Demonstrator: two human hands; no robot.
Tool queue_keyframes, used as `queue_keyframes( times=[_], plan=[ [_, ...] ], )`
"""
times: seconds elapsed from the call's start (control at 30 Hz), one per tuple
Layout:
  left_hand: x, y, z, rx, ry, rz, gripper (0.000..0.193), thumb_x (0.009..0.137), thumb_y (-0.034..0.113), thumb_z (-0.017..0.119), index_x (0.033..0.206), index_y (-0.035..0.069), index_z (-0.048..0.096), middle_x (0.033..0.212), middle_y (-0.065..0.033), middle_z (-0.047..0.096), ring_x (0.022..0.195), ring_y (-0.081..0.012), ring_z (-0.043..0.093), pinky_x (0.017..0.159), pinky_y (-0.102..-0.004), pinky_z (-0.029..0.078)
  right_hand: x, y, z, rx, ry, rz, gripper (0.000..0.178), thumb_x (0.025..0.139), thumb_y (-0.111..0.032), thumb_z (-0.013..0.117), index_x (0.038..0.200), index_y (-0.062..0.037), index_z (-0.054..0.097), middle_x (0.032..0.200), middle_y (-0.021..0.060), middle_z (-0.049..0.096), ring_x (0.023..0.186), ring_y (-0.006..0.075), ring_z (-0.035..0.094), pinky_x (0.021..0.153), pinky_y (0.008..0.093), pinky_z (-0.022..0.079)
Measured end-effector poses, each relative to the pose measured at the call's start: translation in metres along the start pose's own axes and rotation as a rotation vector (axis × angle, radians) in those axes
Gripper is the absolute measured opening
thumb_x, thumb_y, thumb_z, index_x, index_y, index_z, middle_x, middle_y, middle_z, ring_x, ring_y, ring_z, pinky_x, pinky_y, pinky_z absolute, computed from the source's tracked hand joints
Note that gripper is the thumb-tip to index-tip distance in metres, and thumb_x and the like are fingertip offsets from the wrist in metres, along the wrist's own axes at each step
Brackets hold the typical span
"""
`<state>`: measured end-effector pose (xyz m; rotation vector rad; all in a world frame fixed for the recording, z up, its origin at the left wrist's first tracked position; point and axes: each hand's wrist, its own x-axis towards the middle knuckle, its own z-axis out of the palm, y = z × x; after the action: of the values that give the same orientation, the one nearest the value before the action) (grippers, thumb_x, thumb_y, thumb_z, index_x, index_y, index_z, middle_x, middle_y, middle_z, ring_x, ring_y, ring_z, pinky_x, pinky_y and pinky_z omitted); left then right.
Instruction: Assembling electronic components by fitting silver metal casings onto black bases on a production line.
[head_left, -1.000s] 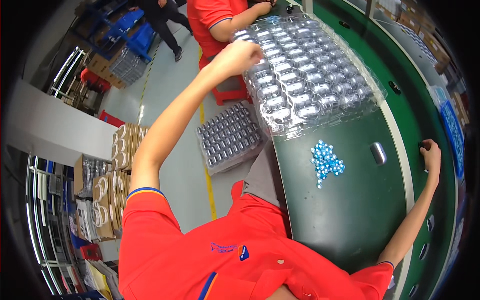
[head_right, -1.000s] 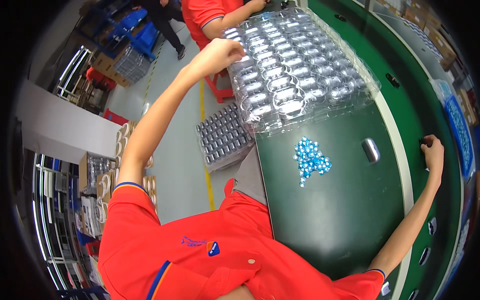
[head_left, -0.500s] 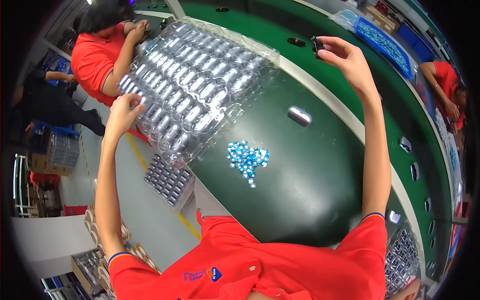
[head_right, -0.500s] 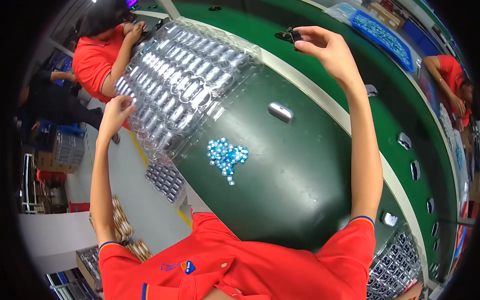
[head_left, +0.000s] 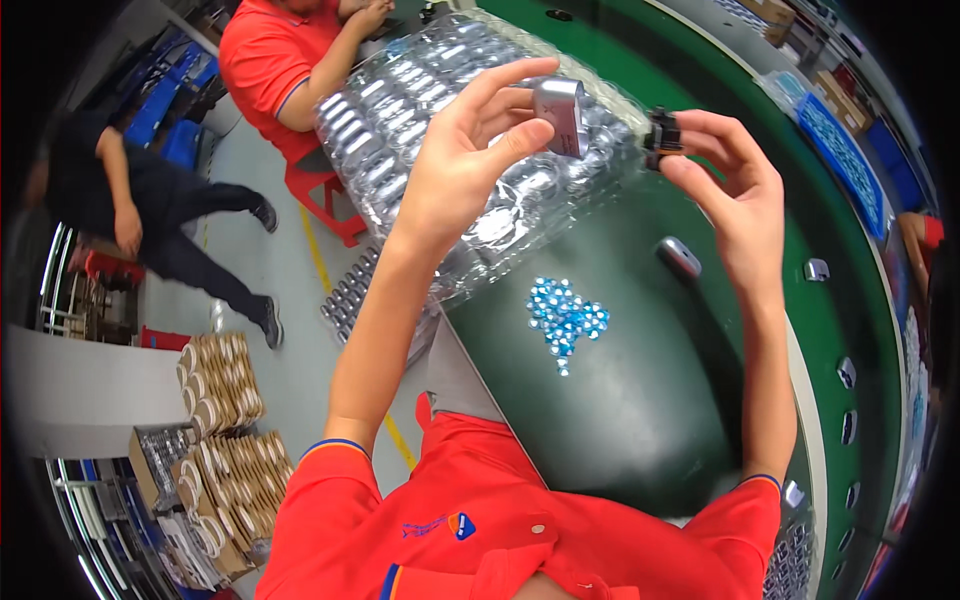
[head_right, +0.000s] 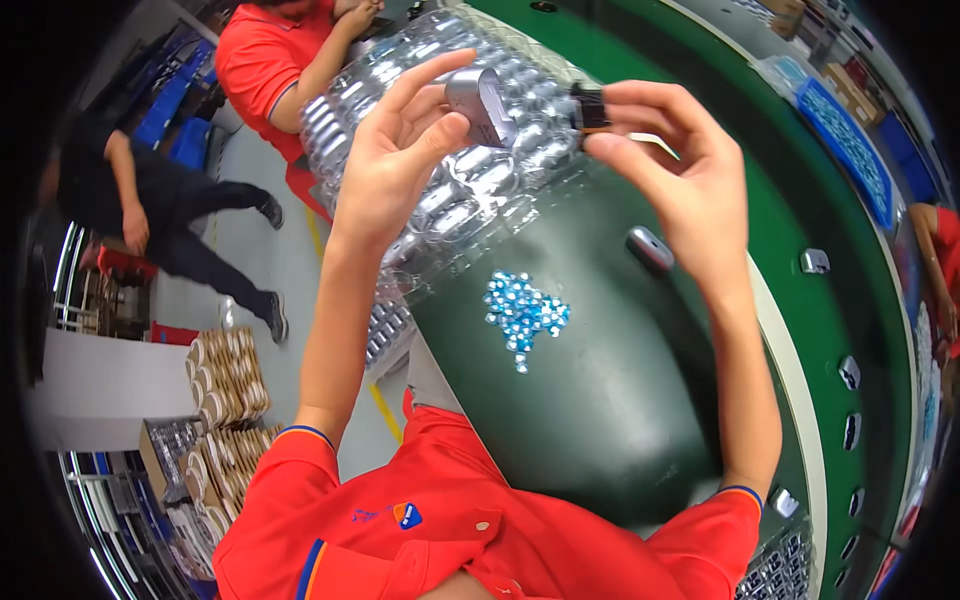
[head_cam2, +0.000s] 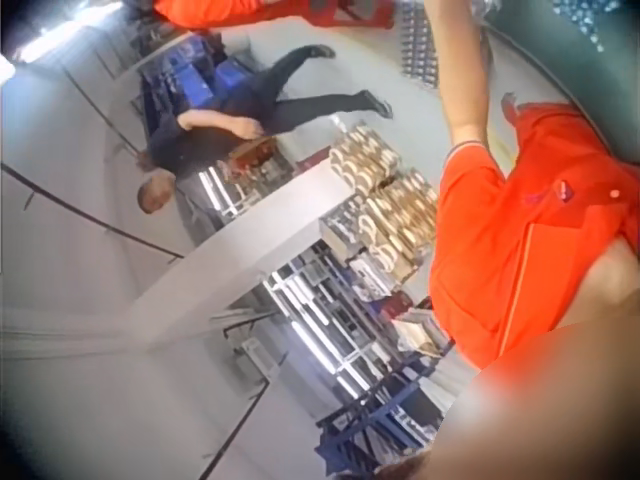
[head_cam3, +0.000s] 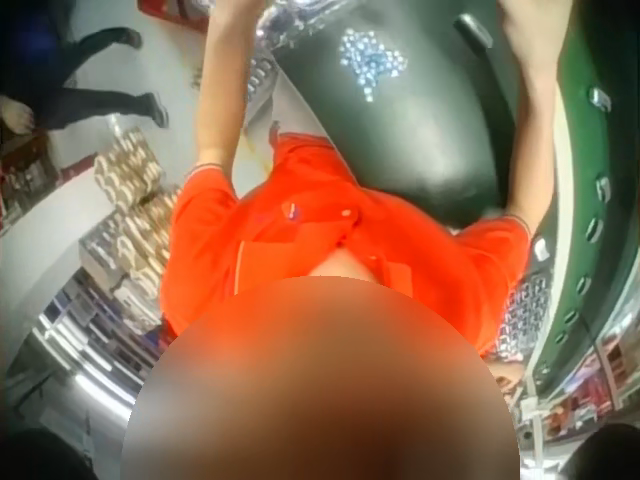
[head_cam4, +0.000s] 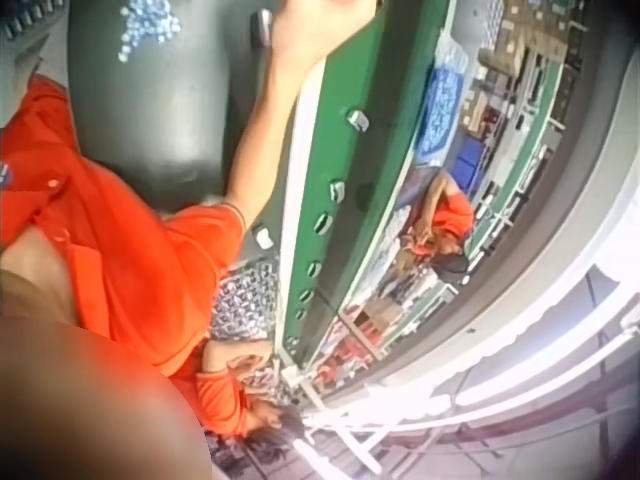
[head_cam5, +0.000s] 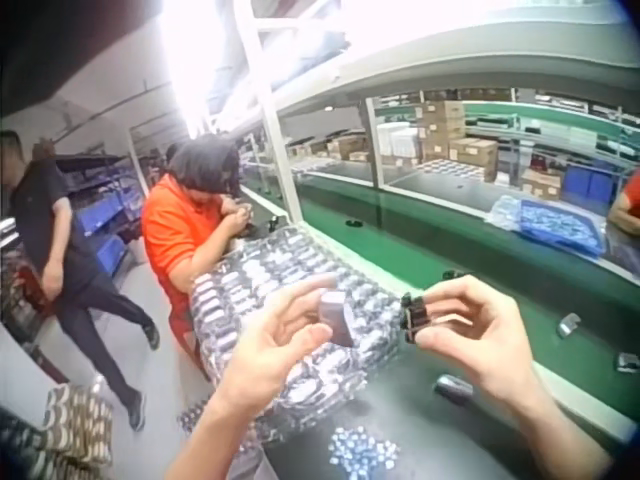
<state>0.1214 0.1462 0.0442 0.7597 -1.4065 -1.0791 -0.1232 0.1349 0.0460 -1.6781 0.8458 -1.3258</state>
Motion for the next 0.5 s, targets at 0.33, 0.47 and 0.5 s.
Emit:
queue_keyframes(
  times=[0.33, 0.47, 0.5],
  plan=[
    [0.000, -0.007, 0.033, -0.107, -0.061, 0.069, 0.041, 0.088, 0.001, 0.067, 0.128, 0.000, 0.056, 0.114, -0.0096, 0.064, 0.106, -0.0168, 0.060, 0.095, -0.0299, 0.049, -0.014, -0.010, 0.016, -0.048, 0.084, -0.166, 0.038, 0.080, -0.002, 0.076, 0.116, 0.0017, 0.063, 0.102, 0.0075, 0.067, 0.094, 0.0123, 0.063, 0.088, 0.0285, 0.053],
    [-0.002, -0.003, 0.028, -0.156, -0.053, 0.086, 0.040, 0.088, -0.001, 0.066, 0.127, 0.000, 0.057, 0.113, -0.0092, 0.064, 0.106, -0.0166, 0.060, 0.093, -0.0304, 0.051, -0.011, -0.013, 0.008, -0.129, 0.067, -0.266, 0.036, 0.086, 0.004, 0.068, 0.121, 0.0029, 0.060, 0.109, 0.0115, 0.065, 0.099, 0.0162, 0.064, 0.090, 0.0287, 0.053],
    [-0.003, -0.002, 0.027, -0.154, -0.048, 0.082, 0.040, 0.088, -0.001, 0.066, 0.127, 0.000, 0.057, 0.113, -0.0092, 0.064, 0.106, -0.0166, 0.060, 0.093, -0.0304, 0.051, -0.012, -0.014, 0.007, -0.137, 0.072, -0.257, 0.036, 0.086, 0.004, 0.068, 0.121, 0.0022, 0.060, 0.109, 0.0112, 0.065, 0.100, 0.0162, 0.064, 0.090, 0.0288, 0.053]
  ],
)
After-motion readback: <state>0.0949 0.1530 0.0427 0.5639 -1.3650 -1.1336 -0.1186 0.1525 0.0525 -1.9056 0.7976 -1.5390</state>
